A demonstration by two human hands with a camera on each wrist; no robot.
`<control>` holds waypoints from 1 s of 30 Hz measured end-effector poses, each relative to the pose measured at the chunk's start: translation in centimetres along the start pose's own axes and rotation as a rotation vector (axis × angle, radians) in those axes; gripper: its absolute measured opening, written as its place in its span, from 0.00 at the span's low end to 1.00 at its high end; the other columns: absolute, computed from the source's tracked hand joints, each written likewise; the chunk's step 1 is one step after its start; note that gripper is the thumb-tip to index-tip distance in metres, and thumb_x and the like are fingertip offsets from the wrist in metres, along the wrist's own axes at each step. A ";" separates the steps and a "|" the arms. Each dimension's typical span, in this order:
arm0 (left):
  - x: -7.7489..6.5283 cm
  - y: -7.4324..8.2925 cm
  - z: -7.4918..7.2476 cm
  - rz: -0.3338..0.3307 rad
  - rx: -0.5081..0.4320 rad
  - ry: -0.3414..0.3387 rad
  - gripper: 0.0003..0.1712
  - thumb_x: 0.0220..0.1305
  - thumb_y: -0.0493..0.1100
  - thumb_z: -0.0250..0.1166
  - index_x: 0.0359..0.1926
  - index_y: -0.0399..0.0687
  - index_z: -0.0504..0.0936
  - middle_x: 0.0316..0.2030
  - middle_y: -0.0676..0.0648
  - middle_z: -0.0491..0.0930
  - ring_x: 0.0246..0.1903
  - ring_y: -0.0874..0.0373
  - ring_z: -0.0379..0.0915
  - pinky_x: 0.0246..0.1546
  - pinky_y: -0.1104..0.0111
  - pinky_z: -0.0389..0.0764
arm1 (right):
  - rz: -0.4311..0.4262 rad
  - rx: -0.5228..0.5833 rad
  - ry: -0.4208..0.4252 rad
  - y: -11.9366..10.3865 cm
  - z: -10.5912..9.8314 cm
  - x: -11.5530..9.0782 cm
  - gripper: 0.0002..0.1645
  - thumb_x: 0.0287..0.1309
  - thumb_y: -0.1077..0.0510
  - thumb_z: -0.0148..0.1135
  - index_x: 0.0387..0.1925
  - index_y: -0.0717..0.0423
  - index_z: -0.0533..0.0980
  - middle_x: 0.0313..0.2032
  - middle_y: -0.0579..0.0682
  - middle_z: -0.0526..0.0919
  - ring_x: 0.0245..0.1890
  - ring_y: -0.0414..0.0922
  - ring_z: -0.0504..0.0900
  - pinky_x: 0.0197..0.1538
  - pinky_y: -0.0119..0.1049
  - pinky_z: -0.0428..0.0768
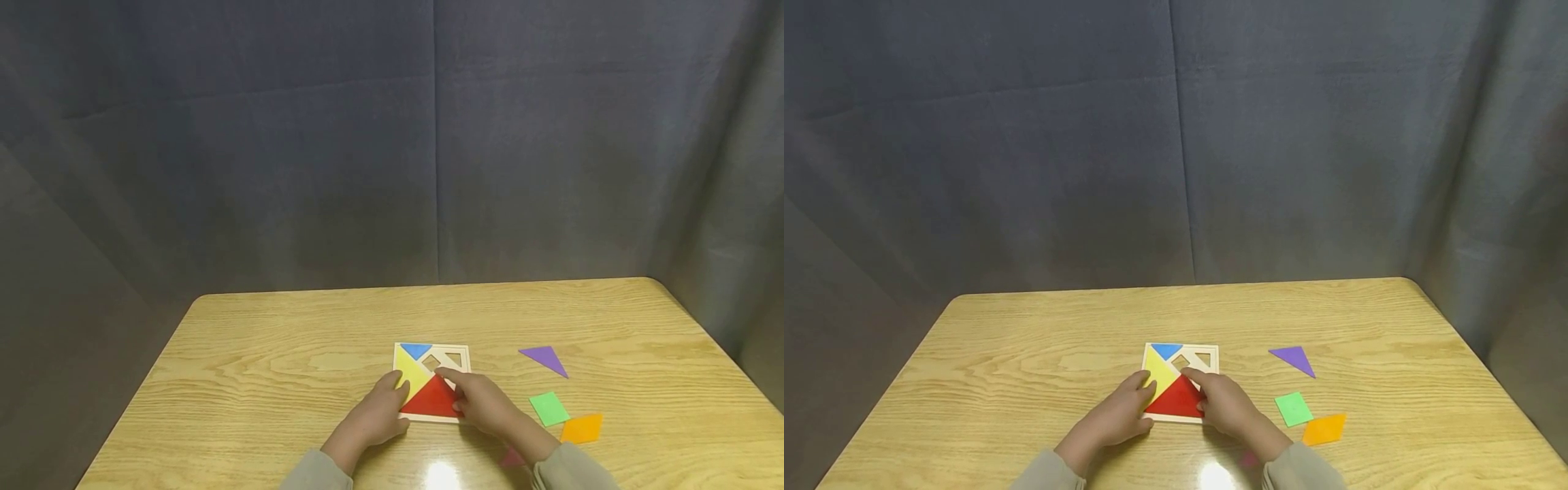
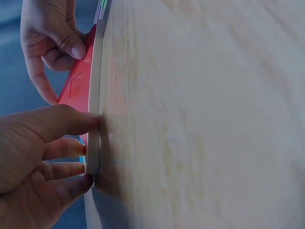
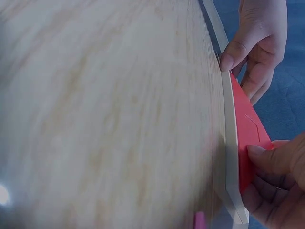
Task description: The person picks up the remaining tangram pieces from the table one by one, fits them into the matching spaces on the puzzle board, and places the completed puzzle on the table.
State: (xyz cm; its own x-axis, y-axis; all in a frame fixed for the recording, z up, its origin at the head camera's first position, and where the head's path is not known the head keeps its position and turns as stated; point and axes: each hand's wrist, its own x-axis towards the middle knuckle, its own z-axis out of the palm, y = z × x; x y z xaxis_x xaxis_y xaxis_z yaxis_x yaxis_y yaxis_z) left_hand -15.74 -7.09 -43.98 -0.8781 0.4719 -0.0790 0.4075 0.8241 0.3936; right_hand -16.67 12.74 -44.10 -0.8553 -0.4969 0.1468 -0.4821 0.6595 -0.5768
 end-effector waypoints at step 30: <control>0.0 -0.2 0.0 0.038 0.000 0.024 0.32 0.44 0.37 0.61 0.54 0.29 0.67 0.57 0.35 0.58 0.58 0.46 0.51 0.55 0.61 0.58 | 0.042 -0.032 -0.067 -0.4 0.0 1.1 0.28 0.36 0.74 0.60 0.46 0.62 0.70 0.16 0.42 0.70 0.17 0.37 0.67 0.21 0.30 0.68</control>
State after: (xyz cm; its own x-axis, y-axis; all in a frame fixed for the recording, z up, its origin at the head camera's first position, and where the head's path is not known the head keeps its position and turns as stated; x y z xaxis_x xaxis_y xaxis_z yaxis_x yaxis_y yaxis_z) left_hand -15.81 -7.22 -44.08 -0.8677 0.4952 -0.0424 0.4405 0.8058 0.3958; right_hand -17.41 11.97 -43.69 -0.8605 -0.5049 0.0681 -0.4533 0.6977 -0.5548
